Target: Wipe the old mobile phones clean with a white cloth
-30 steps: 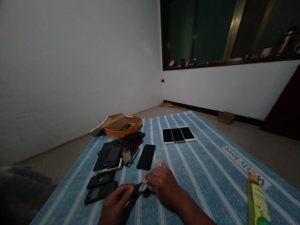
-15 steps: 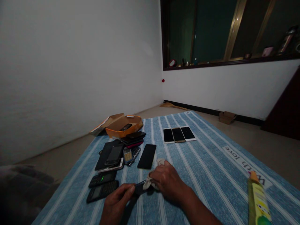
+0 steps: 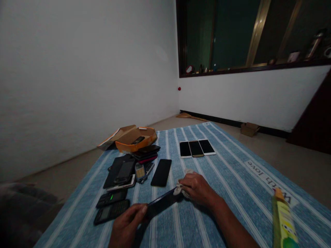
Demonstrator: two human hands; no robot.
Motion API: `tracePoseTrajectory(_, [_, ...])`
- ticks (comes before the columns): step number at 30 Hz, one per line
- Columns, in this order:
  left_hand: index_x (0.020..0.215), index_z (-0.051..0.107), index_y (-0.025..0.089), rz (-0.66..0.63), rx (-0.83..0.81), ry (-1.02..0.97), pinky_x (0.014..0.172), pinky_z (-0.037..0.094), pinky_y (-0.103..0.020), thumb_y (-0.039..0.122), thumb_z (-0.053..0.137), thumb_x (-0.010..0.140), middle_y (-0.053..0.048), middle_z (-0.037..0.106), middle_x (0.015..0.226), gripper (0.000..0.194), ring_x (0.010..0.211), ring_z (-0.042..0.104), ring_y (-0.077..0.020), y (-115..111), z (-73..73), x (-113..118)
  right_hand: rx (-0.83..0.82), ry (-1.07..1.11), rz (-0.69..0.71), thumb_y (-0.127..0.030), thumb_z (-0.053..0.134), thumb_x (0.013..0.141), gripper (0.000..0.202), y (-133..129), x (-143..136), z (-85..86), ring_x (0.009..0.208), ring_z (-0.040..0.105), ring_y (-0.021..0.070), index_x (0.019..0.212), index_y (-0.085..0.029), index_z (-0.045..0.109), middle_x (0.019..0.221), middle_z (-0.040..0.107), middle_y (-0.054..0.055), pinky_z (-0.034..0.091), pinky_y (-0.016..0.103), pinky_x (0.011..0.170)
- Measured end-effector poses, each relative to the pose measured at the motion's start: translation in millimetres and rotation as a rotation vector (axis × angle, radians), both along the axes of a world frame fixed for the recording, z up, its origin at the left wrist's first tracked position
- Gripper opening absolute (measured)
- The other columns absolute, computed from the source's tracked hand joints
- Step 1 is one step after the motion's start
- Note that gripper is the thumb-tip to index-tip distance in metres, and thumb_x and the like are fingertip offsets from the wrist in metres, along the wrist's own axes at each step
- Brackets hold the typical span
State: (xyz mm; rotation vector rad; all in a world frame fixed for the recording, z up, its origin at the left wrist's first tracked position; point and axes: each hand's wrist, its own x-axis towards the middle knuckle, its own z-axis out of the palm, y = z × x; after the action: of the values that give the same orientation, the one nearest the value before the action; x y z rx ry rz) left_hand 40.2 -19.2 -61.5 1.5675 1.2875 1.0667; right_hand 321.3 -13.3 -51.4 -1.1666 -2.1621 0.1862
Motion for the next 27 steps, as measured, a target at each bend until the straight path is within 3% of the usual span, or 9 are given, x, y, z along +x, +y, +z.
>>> tracePoseTrajectory(11, [0.065,0.075,0.020,0.074,0.046,0.048,0.057,0.052,-0.025,0.069,0.065,0.070,-0.002,0.068,0.058,0.050,0.058,0.063,-0.0198,-2.7,-0.3,1.0,0.070,0.109,0.019,-0.010,0.039,0.096,0.023,-1.0,-23.1,-4.9,0.075,0.054,0.0181,0.088,-0.018,0.059,0.079,0.058,0.005,0.041,0.029,0.068])
tracePoseTrajectory(21, [0.068,0.076,0.021,0.107,0.055,0.045,0.061,0.056,-0.024,0.069,0.065,0.070,-0.001,0.071,0.061,0.049,0.060,0.067,-0.0202,-7.3,-1.0,1.9,0.321,0.110,-0.069,0.000,0.035,0.089,0.032,2.5,-43.7,-18.7,0.085,0.054,0.0220,0.105,-0.016,0.058,0.090,0.061,0.010,0.049,0.036,0.076])
tracePoseTrajectory(27, [0.068,0.076,0.021,0.122,0.066,0.035,0.058,0.056,-0.023,0.068,0.065,0.069,-0.002,0.071,0.060,0.048,0.058,0.067,-0.0193,-5.9,0.2,5.0,0.425,0.089,-0.134,-0.002,0.034,0.090,0.035,5.0,-54.1,-21.5,0.096,0.056,0.0246,0.109,-0.016,0.060,0.095,0.062,0.012,0.050,0.041,0.082])
